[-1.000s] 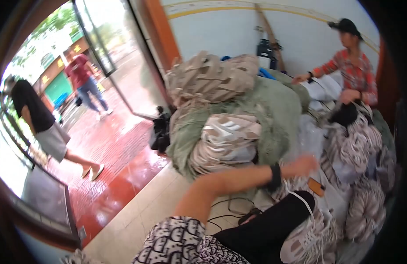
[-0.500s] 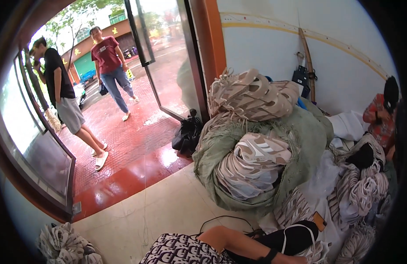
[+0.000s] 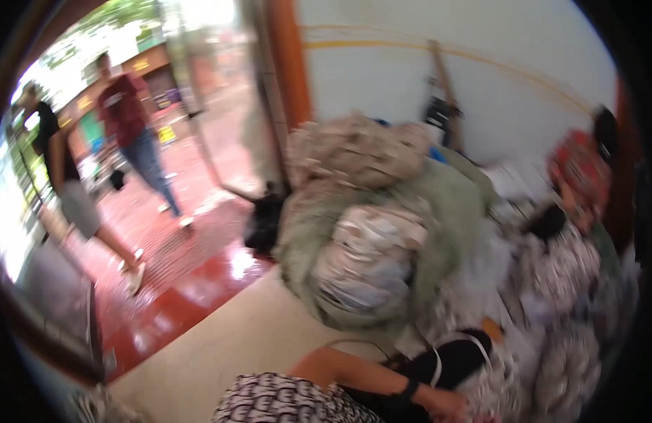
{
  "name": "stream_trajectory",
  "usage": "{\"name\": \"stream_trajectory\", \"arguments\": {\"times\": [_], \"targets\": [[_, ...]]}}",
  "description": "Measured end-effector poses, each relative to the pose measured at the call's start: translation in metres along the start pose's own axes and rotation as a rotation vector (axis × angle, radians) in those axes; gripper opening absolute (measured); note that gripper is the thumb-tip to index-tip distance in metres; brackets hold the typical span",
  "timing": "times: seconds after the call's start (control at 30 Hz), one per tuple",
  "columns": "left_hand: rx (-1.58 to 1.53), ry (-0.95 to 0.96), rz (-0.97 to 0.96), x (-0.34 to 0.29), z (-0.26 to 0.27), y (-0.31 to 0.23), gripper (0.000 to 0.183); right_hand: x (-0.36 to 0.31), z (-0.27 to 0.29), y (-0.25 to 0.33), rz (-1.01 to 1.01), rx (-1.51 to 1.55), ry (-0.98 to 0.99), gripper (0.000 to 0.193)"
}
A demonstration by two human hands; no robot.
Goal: The recorder is lacing a white and tan sneaker while surrounded by bundles of shoe components.
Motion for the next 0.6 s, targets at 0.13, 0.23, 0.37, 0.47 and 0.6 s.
{"name": "stream_trajectory", "arguments": {"times": [0.13,0.23,0.37,0.47,0.6], "targets": [[0.453,0.114,-0.239,-0.017,-0.009,-0.004,0.023,-0.016,0.005,-0.026,-0.140,0.163,0.016,0.029],[0.810,-0.012,0.037,-0.025,-0.017,-0.016,0.025,-0.017,0.026,-0.015,-0.394,0.307,0.235,0.025],[0.446,-0.070,0.459,-0.002,-0.047,-0.034,0.032,-0.008,0.084,-0.008,0.154,-0.395,-0.155,0.035],[0.358,0.044,0.426,0.003,-0.062,-0.043,0.034,0.003,0.073,0.041,0.331,-0.195,0.180,0.056],[0.387,-0.013,0.467,0.001,-0.066,-0.064,0.034,0.006,0.033,0.037,0.181,-0.005,0.561,0.056]]}}
Point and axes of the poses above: each hand's wrist, its own x-axis towards the middle knuckle, its own z-axis out of the back of the hand, y = z × x, the point moved 1 cm from there along x, towards the middle knuckle, and after that the axes turned 14 degrees about -x, right-handed, at the moved point
